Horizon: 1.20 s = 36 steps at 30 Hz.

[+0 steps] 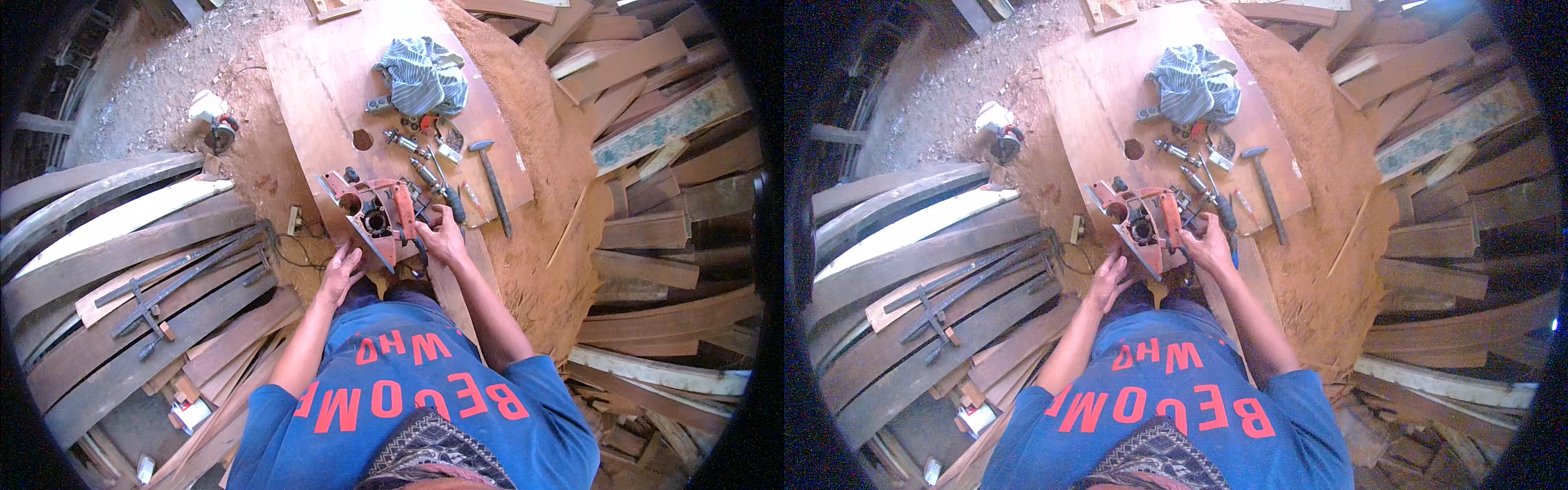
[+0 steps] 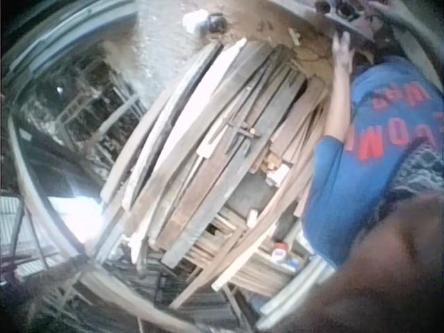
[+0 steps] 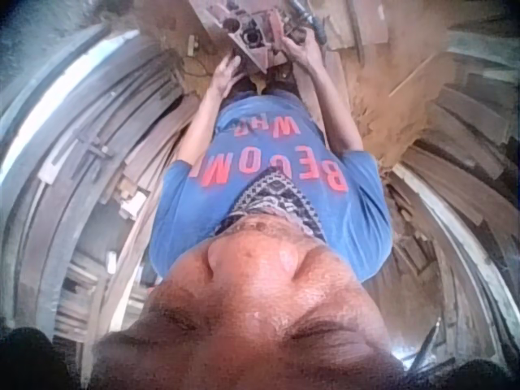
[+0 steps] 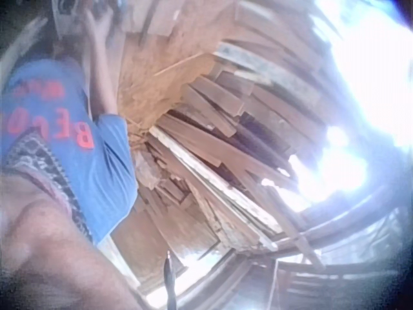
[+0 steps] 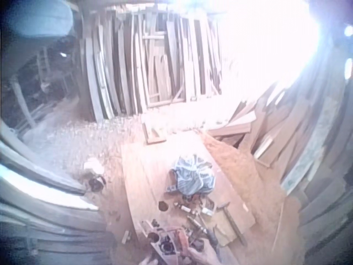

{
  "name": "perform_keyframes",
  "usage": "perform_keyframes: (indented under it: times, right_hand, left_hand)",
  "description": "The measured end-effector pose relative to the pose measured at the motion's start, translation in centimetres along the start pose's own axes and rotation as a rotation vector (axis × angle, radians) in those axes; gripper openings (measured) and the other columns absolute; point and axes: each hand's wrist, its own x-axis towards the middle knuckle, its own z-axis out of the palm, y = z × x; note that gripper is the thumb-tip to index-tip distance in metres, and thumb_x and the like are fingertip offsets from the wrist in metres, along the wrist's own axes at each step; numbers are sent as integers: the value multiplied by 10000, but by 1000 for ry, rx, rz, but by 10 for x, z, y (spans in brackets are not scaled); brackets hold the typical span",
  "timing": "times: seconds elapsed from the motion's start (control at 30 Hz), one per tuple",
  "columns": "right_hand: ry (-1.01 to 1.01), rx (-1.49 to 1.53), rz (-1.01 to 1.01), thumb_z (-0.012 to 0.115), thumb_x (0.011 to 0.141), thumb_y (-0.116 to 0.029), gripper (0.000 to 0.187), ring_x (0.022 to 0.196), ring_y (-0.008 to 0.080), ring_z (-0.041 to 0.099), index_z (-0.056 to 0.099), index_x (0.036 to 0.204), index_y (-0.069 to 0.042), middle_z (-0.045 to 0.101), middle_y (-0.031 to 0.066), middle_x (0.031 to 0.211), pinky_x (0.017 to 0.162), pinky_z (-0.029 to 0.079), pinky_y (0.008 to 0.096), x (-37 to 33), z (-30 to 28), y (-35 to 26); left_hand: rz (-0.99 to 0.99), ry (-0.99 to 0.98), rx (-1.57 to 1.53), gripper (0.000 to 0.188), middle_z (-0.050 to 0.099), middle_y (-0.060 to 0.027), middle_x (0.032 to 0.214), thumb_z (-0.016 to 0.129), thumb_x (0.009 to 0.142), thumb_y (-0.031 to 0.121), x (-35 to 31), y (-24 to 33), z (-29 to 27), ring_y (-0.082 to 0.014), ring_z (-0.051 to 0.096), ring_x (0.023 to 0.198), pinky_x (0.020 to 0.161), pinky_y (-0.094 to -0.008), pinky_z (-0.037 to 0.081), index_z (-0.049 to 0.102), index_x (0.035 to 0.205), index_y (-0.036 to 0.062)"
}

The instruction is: The person assembles a handheld power tool, likely a jigsaw, by inserting a motor component into the tool's body and securing it. They then retrieve a small cylindrical part and use a screwdriver to tighten a screw on it.

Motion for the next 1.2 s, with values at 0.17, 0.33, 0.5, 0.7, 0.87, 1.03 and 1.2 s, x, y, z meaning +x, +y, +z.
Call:
perform_keyframes:
  times: [0.17,0.33,0.5,0.7,0.87,1.03,1.2]
  right_hand:
    - [41,81,69,822,907,-427,821,1015,321,744,495,1518,12,741,229,1121,907,588,449,-13,-15,22]
    - [86,116,40,816,980,-358,721,912,225,694,492,1527,-18,713,147,1078,770,579,396,-27,-26,43]
    - [96,168,69,822,960,-327,663,1024,278,727,555,1460,16,748,194,1138,924,581,429,-37,-37,47]
    - [82,43,-65,787,1000,-354,628,1034,264,709,560,1473,-8,736,202,1157,891,577,421,-32,-34,60]
    - [-27,78,-12,778,992,-380,636,1063,313,722,568,1438,22,745,225,1159,957,567,438,-13,-16,29]
    - [-106,18,-53,764,1024,-380,640,1095,281,720,562,1475,27,747,235,1227,957,577,399,42,24,24]
    - [-202,76,53,711,908,-297,602,1160,353,711,579,1387,42,720,251,1250,1008,553,441,49,42,-31]
  left_hand:
    - [-26,93,107,944,372,-138,1742,721,1046,526,-25,5,1,-378,443,1545,1235,-574,401,232,1753,135]
    - [34,191,191,832,514,-164,1646,682,1071,540,-45,4,-10,-334,564,1446,1181,-523,461,354,1696,99]
    - [56,249,218,699,602,-152,1568,669,1100,454,-60,-1,-17,-296,612,1390,1115,-456,515,444,1646,80]
    - [1,318,284,623,685,-132,1467,696,1089,339,-72,-24,-25,-255,674,1278,1064,-433,544,496,1614,70]
    - [45,360,356,615,672,-198,1461,733,1065,249,-76,-56,-31,-238,670,1286,1093,-376,545,514,1588,10]
    - [15,401,385,606,700,-176,1431,749,1040,208,-82,-76,-36,-231,674,1292,1118,-386,536,533,1571,13]
    - [54,441,356,592,680,-201,1436,741,1050,192,-82,-90,-44,-239,686,1243,1069,-370,562,528,1564,-12]
